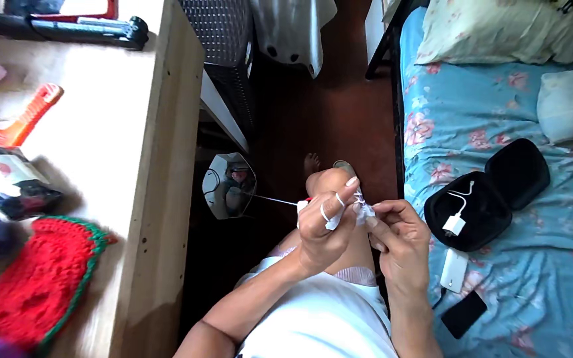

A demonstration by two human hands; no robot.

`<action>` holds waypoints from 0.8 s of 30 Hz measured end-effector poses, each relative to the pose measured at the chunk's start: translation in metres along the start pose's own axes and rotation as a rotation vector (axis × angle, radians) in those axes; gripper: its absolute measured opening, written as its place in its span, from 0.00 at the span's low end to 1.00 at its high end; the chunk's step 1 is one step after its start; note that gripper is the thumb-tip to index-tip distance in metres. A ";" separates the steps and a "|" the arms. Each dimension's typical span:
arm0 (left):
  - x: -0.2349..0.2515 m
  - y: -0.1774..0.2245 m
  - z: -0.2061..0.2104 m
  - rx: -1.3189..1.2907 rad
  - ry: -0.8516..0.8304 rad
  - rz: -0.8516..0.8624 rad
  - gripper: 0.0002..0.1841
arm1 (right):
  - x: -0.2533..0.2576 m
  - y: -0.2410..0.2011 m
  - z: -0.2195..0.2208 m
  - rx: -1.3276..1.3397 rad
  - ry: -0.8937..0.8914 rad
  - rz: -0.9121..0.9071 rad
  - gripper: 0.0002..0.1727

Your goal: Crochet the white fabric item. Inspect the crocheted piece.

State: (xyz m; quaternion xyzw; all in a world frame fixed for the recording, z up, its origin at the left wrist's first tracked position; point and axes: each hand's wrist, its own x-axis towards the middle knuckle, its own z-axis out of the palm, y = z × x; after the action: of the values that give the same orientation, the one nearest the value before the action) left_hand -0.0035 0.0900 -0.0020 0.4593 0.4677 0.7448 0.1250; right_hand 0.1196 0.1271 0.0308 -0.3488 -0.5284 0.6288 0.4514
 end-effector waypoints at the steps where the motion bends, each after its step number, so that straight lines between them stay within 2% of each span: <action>1: 0.002 0.002 0.001 -0.043 0.020 -0.049 0.22 | -0.002 0.003 0.001 0.024 0.028 -0.008 0.11; 3: 0.007 0.005 0.002 -0.117 0.055 -0.167 0.23 | -0.007 0.012 0.004 -0.129 0.088 -0.149 0.10; 7: 0.009 0.009 0.002 -0.215 0.093 -0.366 0.25 | -0.012 0.029 0.001 -0.551 0.162 -0.464 0.03; 10: 0.008 0.009 0.004 -0.195 0.079 -0.368 0.24 | -0.011 0.030 -0.001 -0.739 0.192 -0.569 0.06; 14: 0.008 0.009 0.005 -0.121 0.051 -0.268 0.20 | -0.011 0.024 -0.004 -0.893 0.201 -0.649 0.08; 20: 0.023 0.016 -0.006 -0.199 -0.048 -0.558 0.25 | -0.009 0.020 -0.013 -0.936 0.128 -0.684 0.11; 24: 0.026 0.017 -0.010 -0.200 -0.080 -0.608 0.24 | -0.012 0.016 -0.011 -1.029 0.125 -0.691 0.12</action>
State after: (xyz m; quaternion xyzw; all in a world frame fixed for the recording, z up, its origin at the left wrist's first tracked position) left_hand -0.0219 0.0908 0.0255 0.3129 0.5027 0.6970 0.4045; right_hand 0.1309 0.1198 0.0127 -0.3669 -0.8184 0.0898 0.4330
